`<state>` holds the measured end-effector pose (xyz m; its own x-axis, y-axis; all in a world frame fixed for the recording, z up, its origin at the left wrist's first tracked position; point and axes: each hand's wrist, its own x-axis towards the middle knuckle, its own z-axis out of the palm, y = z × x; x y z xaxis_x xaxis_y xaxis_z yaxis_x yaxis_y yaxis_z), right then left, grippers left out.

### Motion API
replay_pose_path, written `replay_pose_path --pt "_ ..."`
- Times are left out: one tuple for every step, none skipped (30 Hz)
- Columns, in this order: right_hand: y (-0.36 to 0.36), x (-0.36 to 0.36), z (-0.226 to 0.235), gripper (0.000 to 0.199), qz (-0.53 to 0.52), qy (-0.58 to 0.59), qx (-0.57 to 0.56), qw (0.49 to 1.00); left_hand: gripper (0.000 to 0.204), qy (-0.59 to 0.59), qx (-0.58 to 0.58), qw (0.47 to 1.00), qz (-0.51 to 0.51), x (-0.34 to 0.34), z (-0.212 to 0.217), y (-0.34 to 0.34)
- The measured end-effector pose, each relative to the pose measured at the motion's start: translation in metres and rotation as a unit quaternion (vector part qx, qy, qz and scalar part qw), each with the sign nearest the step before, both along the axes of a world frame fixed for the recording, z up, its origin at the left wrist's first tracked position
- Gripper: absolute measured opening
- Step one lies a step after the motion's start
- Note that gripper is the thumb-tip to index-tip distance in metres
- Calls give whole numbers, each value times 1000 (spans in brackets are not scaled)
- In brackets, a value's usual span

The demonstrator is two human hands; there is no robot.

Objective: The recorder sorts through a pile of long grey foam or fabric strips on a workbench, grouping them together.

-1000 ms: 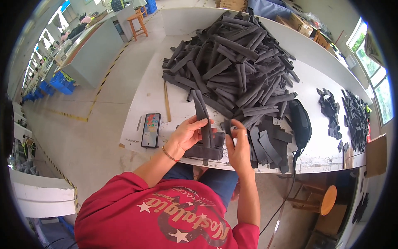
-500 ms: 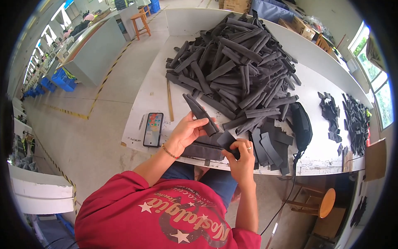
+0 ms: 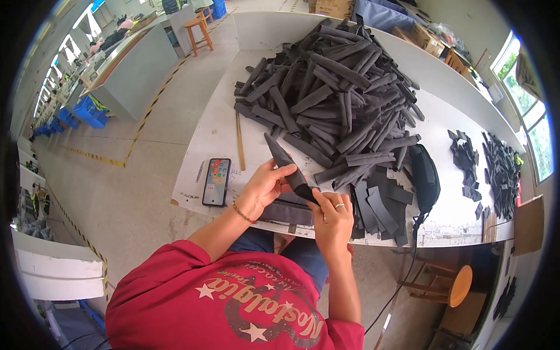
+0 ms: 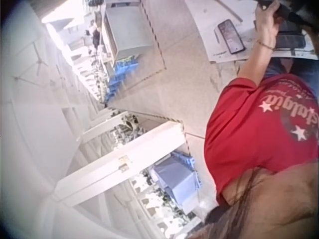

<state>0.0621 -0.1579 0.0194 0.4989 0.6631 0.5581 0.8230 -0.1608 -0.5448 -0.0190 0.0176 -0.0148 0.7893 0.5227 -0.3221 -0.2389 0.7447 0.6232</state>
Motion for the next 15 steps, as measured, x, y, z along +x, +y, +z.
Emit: replay_pose_path --pt "0 0 0 31 1 0 0 1000 36 0 0 1000 1 -1 -1 0" --pt "0 1 0 31 -8 -39 -4 999 38 3 4 1000 -4 -1 -2 0" --pt "0 2 1 31 -17 -77 -7 997 40 7 8 1000 -10 -2 -2 0" --pt "0 2 1 31 -17 -78 -8 997 40 7 8 1000 -9 -3 -1 -1" --pt "0 2 0 33 -23 -112 -18 993 45 6 7 1000 -4 -4 4 -4" --pt "0 2 0 35 -29 -145 -28 989 50 5 6 1000 2 -5 7 -7" --pt "1 1 0 35 -30 -146 -28 988 50 5 6 1000 2 -5 9 -10" --pt "3 -1 -1 37 -38 -149 -33 988 55 1 20 1000 17 -5 9 -14" --pt "5 -3 -1 38 -47 -153 -38 986 60 -3 35 999 33 -5 11 -17" --pt "7 -5 -1 38 -45 -153 -37 986 60 -3 35 999 34 -5 14 -22" --pt "9 -8 -2 41 -49 -145 -42 987 63 12 87 995 51 -6 18 -29" --pt "11 -11 -2 45 -52 -137 -47 988 65 28 139 988 68 -6 19 -33" --pt "14 -15 -4 45 -51 -138 -46 988 65 27 139 987 69 -6 19 -34" --pt "18 -19 -8 50 -52 -109 -22 992 69 -9 152 986 74 -6 19 -34" --pt "23 -24 -9 55 -52 -80 2 995 72 -45 165 982 79 -7 18 -34"
